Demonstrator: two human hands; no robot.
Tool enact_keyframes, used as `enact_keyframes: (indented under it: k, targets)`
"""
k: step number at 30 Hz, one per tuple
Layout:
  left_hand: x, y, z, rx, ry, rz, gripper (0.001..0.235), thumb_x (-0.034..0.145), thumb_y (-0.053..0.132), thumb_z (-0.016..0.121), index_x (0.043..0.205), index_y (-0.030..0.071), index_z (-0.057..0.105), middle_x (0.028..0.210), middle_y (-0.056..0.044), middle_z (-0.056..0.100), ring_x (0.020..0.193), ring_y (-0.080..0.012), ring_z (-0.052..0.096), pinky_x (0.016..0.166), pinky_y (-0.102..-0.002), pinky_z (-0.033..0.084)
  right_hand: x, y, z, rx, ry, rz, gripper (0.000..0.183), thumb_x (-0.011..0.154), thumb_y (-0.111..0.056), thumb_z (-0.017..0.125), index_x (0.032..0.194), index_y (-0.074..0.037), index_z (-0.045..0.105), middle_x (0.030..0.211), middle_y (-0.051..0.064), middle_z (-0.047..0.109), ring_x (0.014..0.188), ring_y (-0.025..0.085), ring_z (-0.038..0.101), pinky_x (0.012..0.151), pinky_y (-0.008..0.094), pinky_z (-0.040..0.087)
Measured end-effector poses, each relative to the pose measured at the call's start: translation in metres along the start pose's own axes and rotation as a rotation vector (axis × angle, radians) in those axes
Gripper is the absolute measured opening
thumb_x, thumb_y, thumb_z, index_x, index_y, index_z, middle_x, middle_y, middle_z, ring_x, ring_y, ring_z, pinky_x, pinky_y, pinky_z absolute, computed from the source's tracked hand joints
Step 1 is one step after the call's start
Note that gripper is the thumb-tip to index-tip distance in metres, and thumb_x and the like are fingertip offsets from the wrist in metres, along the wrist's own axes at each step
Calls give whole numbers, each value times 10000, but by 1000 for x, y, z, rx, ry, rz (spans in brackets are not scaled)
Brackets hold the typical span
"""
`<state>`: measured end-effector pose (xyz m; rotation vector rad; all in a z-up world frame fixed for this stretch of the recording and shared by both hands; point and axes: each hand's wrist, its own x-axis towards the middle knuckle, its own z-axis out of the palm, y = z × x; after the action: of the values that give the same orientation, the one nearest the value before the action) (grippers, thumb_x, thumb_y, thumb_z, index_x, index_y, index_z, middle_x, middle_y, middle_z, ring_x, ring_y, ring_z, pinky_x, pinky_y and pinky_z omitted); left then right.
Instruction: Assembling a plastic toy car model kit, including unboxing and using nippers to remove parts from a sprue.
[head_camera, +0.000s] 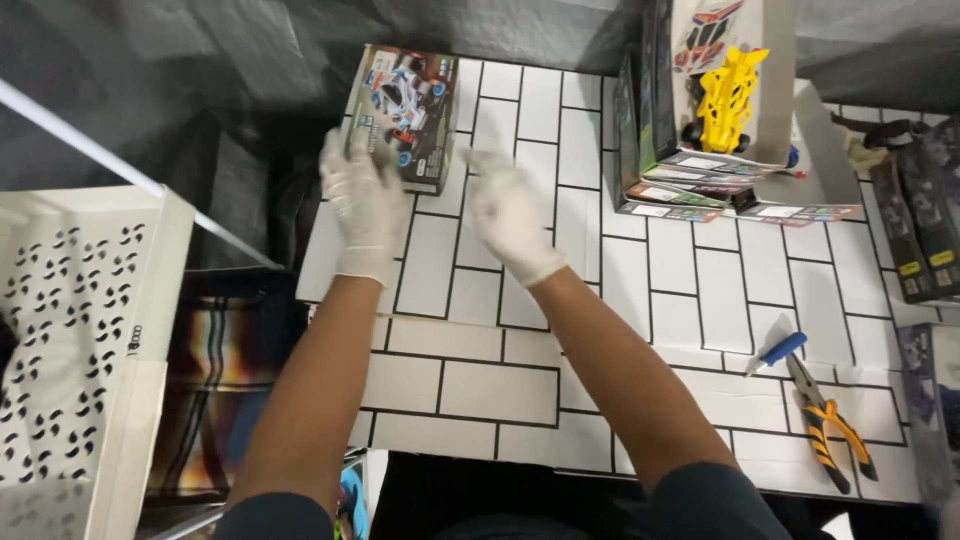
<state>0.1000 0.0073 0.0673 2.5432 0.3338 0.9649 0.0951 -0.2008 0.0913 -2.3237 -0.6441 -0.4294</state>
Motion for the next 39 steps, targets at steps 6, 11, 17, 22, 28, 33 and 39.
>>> enact_keyframes:
  k: [6,11,17,22,28,33,39]
  targets:
    - [-4,188,-14,-714,-331,191,312,967,288,506,1008,49,702,953,-119,711,902,-303,641,784,-428,457,-24,91,-174,-381,1140,55,519,892,183,541,1309,-124,578,1124,112,564,1058,259,540,892,408,490]
    - [-2,290,1,-595,-608,-21,490,828,566,543,911,97,658,817,-109,753,829,-341,694,764,-449,507,-51,219,-216,-242,772,542,198,897,-124,763,1031,12,713,943,118,646,887,238,640,817,394,531]
    - [-3,321,46,-513,-616,-115,272,842,375,533,880,122,626,917,-147,742,852,-417,696,736,-500,525,-48,246,-218,-384,669,515,46,786,-112,676,776,-120,720,735,23,698,673,217,637,642,383,518]
    - [-1,312,46,-461,-356,62,238,851,276,486,885,78,613,948,-128,670,749,-373,687,655,-505,547,-44,147,-241,-223,695,438,108,863,-33,609,854,-79,706,825,48,738,723,196,665,613,357,554]
    - [-35,243,-128,-838,-488,-111,258,906,307,641,795,115,509,743,-59,650,619,-215,686,559,-377,497,-117,44,-206,-118,519,166,89,1036,53,601,969,29,655,950,172,680,894,287,634,822,399,500]
    - [-117,156,-190,-860,-455,-168,388,915,193,715,1224,20,555,1140,-229,615,1092,-421,654,895,-441,581,-201,-49,-124,-61,403,250,138,952,77,651,871,-35,651,696,155,644,630,330,671,602,331,544]
    - [-202,78,-150,-484,-518,-160,340,891,171,688,1204,65,607,1097,-182,666,1084,-360,658,902,-439,560,-243,-69,-97,14,-28,828,76,966,-131,630,1020,-77,631,831,171,714,783,376,714,687,445,549]
